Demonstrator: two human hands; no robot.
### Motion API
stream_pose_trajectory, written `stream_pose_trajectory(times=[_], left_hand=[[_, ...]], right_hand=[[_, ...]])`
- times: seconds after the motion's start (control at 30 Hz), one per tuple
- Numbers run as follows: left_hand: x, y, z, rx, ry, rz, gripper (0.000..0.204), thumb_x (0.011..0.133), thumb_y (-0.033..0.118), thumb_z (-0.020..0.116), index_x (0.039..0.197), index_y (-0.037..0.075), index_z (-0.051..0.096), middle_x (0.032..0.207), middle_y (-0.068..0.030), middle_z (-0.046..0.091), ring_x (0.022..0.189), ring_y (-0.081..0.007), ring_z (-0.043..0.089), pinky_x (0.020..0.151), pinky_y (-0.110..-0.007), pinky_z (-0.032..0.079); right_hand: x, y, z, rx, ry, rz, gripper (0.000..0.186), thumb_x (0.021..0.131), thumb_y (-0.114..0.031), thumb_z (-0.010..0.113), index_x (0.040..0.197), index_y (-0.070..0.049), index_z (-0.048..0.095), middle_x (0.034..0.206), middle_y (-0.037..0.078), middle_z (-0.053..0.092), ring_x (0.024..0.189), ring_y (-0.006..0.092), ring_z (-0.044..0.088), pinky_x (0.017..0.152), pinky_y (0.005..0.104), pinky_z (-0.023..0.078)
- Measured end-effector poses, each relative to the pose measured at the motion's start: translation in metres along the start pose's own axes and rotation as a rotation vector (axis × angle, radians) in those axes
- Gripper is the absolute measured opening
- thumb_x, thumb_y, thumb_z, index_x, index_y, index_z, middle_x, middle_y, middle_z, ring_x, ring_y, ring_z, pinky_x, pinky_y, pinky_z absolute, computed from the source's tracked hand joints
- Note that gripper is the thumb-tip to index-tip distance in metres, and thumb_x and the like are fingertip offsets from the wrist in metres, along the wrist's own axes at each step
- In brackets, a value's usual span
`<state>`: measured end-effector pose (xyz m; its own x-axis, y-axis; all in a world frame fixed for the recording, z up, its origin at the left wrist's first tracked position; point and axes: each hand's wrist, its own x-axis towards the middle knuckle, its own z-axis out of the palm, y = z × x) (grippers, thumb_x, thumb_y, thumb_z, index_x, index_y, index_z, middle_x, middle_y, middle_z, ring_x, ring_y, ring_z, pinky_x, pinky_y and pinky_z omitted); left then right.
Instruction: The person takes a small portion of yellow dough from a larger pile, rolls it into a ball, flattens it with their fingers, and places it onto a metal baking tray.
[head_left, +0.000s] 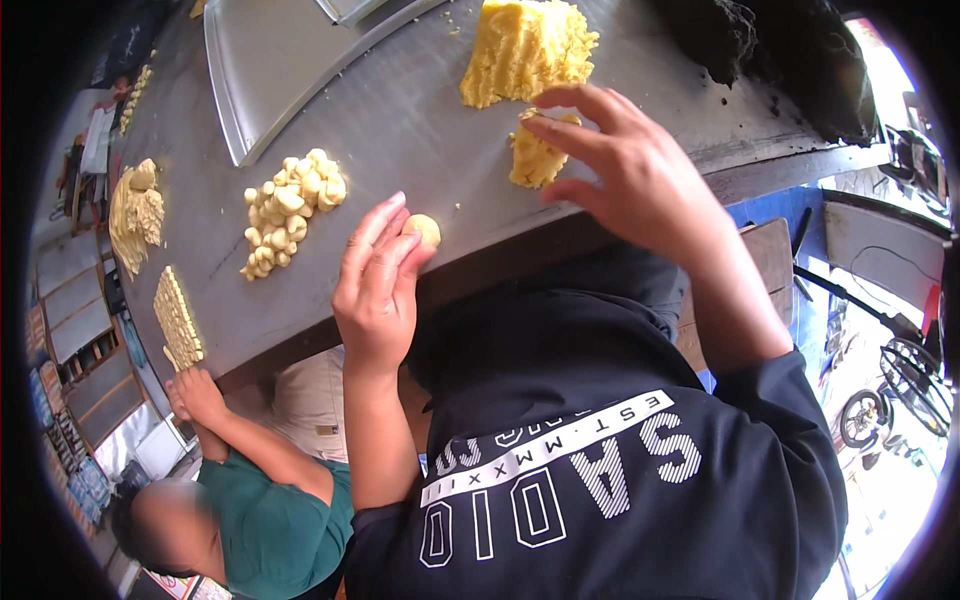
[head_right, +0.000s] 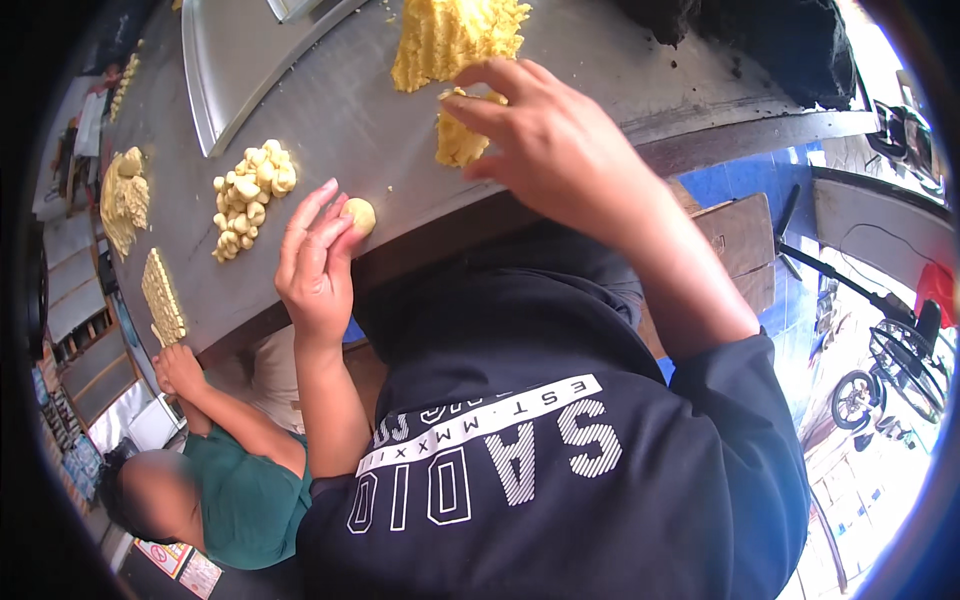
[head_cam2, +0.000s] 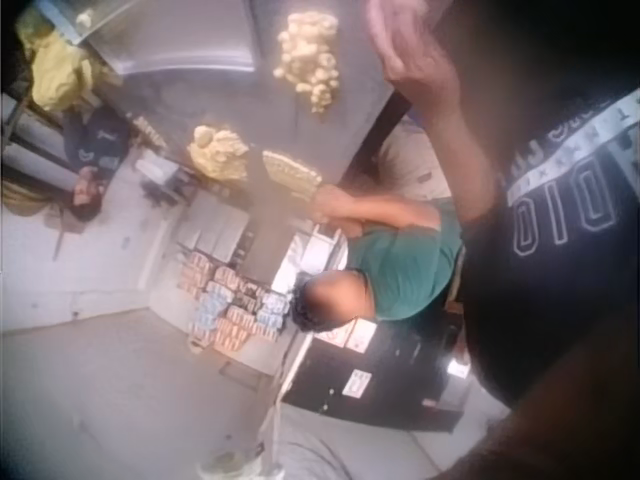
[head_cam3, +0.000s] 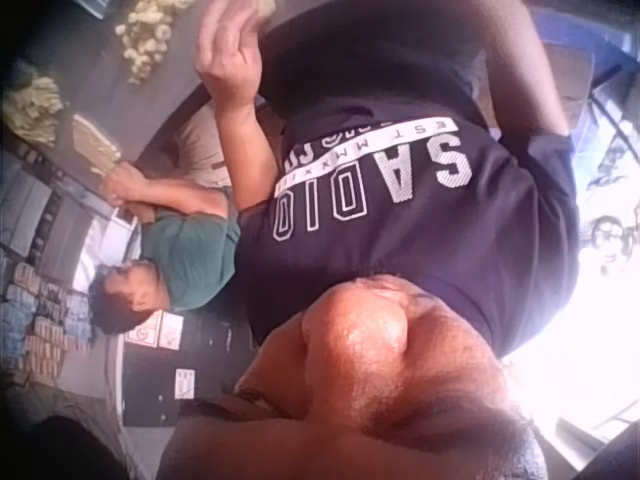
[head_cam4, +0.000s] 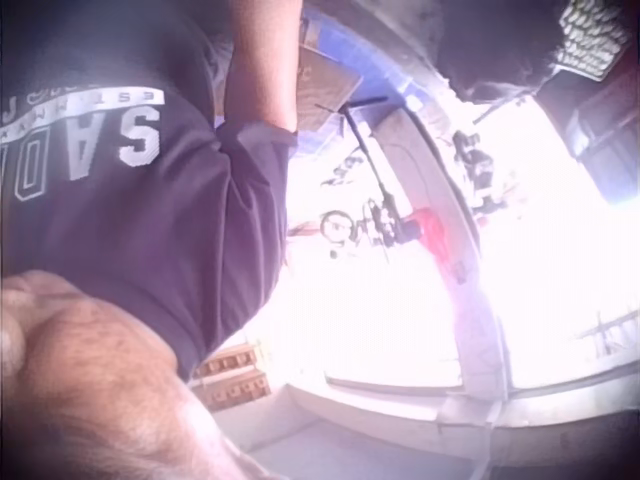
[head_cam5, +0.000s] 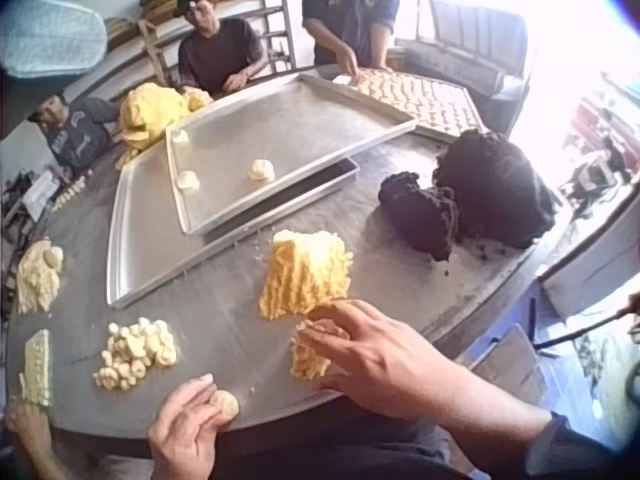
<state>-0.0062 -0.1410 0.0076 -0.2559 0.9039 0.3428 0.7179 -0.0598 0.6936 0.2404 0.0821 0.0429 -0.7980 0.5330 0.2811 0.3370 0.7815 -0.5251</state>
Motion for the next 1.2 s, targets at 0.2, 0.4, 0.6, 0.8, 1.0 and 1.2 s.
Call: stream_pose_trajectory(times=[0.2, 0.4, 0.6, 0.8, 1.0, 1.2], left_hand=[[0.024, 0.013, -0.008, 0.441, -0.062, 0.068, 0.01, 0.107, 0.008, 0.079, 0.11, 0.003, 0.07, 0.13, -0.0129, 0.069, 0.116, -0.0342, 0.071, 0.101, -0.048, 0.056], [0.081, 0.028, -0.02, 0.087, -0.33, -0.447, 0.016, 0.112, 0.014, 0.073, 0.121, 0.005, 0.065, 0.118, -0.0115, 0.076, 0.096, -0.0231, 0.073, 0.086, -0.043, 0.059], [0.094, 0.013, 0.01, 0.706, -0.322, -0.052, 0.024, 0.118, 0.027, 0.064, 0.106, 0.006, 0.065, 0.099, -0.0129, 0.082, 0.09, -0.039, 0.08, 0.078, -0.051, 0.063], [0.077, 0.025, 0.022, 0.85, -0.201, -0.118, 0.02, 0.118, 0.021, 0.065, 0.107, 0.004, 0.069, 0.107, -0.0146, 0.082, 0.094, -0.0404, 0.081, 0.079, -0.053, 0.062], [0.025, 0.004, -0.012, 0.354, -0.065, 0.148, 0.018, 0.115, 0.017, 0.073, 0.125, 0.003, 0.079, 0.125, -0.0153, 0.083, 0.106, -0.04, 0.079, 0.097, -0.047, 0.062], [0.006, -0.001, -0.01, -0.326, 0.072, -0.157, 0.063, 0.084, 0.003, 0.1, 0.14, -0.003, 0.071, 0.139, -0.0186, 0.082, 0.141, -0.0352, 0.074, 0.121, -0.043, 0.058]], right_hand=[[-0.009, 0.021, 0.0, -0.086, 0.2, -0.055, 0.043, 0.092, -0.014, 0.089, 0.134, -0.008, 0.081, 0.133, 0.012, 0.078, 0.127, 0.0375, 0.072, 0.109, 0.0484, 0.06], [-0.023, 0.037, -0.005, -0.199, 0.118, -0.073, 0.028, 0.094, -0.015, 0.08, 0.121, -0.012, 0.085, 0.134, 0.006, 0.077, 0.127, 0.0306, 0.07, 0.107, 0.044, 0.061], [0.012, 0.011, 0.026, -0.101, 0.064, -0.216, 0.025, 0.09, -0.015, 0.081, 0.114, -0.012, 0.086, 0.13, 0.003, 0.077, 0.125, 0.0267, 0.07, 0.105, 0.0399, 0.062], [0.024, -0.018, 0.058, -0.128, 0.098, -0.497, 0.015, 0.091, -0.023, 0.072, 0.097, -0.013, 0.082, 0.111, 0.001, 0.072, 0.118, 0.024, 0.067, 0.102, 0.0364, 0.061], [0.016, 0.003, 0.03, -0.228, 0.117, -0.18, 0.023, 0.09, -0.028, 0.077, 0.108, -0.018, 0.087, 0.134, 0.003, 0.069, 0.128, 0.0265, 0.064, 0.107, 0.0423, 0.058], [0.018, 0.001, 0.009, -0.247, 0.174, -0.278, 0.02, 0.088, -0.014, 0.074, 0.106, -0.012, 0.085, 0.128, 0.003, 0.071, 0.118, 0.0256, 0.07, 0.096, 0.0432, 0.066]])
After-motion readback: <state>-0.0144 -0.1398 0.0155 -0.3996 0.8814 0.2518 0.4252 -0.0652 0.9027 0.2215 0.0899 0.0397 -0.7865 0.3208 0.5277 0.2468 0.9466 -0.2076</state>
